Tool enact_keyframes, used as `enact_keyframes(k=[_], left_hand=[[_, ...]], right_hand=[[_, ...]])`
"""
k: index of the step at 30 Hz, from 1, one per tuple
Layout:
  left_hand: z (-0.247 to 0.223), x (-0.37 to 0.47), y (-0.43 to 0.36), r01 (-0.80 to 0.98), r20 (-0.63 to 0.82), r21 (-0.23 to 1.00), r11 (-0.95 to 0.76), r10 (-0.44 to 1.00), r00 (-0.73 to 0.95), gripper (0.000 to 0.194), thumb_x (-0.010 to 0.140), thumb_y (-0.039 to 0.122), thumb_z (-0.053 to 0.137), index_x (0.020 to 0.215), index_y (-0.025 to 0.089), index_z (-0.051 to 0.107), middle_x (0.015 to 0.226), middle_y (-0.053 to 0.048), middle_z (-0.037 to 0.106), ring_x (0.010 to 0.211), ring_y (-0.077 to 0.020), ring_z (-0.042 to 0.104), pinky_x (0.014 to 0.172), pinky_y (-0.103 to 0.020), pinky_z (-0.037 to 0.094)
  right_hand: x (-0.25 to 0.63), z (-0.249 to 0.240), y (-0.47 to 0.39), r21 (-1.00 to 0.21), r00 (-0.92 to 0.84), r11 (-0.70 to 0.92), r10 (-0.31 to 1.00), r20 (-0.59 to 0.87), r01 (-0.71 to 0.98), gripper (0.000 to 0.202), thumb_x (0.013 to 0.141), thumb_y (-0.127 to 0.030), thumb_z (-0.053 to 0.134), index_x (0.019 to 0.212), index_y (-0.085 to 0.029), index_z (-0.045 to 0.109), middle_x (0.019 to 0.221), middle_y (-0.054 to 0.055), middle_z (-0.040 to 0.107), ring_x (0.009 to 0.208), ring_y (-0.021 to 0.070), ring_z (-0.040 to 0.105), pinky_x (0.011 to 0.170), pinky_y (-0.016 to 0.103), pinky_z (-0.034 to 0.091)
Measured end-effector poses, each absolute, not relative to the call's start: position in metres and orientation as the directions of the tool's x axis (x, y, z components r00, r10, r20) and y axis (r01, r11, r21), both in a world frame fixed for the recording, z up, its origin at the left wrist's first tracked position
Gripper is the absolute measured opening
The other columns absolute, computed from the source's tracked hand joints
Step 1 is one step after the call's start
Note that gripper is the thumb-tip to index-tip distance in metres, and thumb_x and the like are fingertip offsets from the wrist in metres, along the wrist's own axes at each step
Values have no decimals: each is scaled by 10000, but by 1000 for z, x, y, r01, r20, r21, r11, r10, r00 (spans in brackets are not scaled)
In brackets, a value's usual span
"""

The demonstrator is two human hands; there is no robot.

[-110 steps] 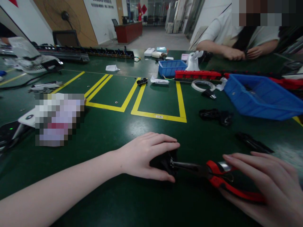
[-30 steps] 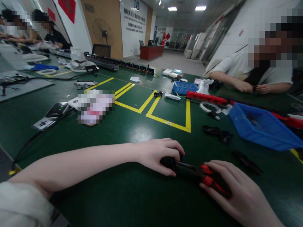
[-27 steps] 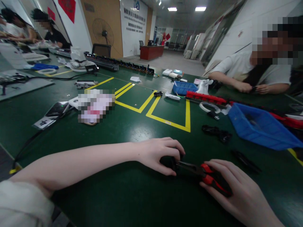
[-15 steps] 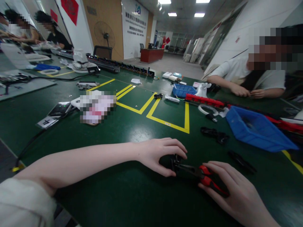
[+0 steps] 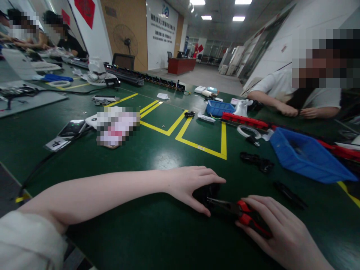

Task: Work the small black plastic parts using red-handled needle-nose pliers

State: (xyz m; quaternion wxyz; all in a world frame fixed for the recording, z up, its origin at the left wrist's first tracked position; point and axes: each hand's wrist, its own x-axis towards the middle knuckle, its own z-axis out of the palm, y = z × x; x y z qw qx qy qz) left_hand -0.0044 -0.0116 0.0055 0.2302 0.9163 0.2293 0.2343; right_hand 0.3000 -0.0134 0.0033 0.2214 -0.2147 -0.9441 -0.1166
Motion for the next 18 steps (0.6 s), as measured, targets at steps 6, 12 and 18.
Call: enact_keyframes(k=[6, 12, 18], left_hand=[[6, -2, -13, 437, 289, 428, -791, 578, 763, 1042, 724, 649, 732, 1495, 89, 309, 1313, -198, 566, 1166, -325, 564, 955, -419, 461], [5, 0, -11, 479, 254, 411, -776, 602, 757, 818, 667, 711, 734, 1215, 133, 547, 1087, -116, 649, 910, -256, 632, 796, -353, 493], [7, -1, -10, 456, 246, 407, -792, 576, 780, 659, 668, 701, 741, 1013, 168, 567, 970, -62, 645, 829, -210, 602, 732, -307, 471]], right_hand=[[298, 3, -14, 131, -818, 886, 343, 461, 445, 372, 862, -382, 637, 1144, -142, 595, 998, 115, 679, 854, 202, 659, 743, 314, 549], [297, 3, -12, 63, -826, 898, 371, 424, 436, 378, 842, -378, 662, 1151, -171, 595, 1007, 96, 689, 849, 190, 660, 728, 294, 550], [299, 1, -11, 76, -825, 893, 373, 424, 443, 412, 836, -390, 668, 1170, -162, 590, 1026, 104, 683, 870, 195, 659, 740, 302, 553]])
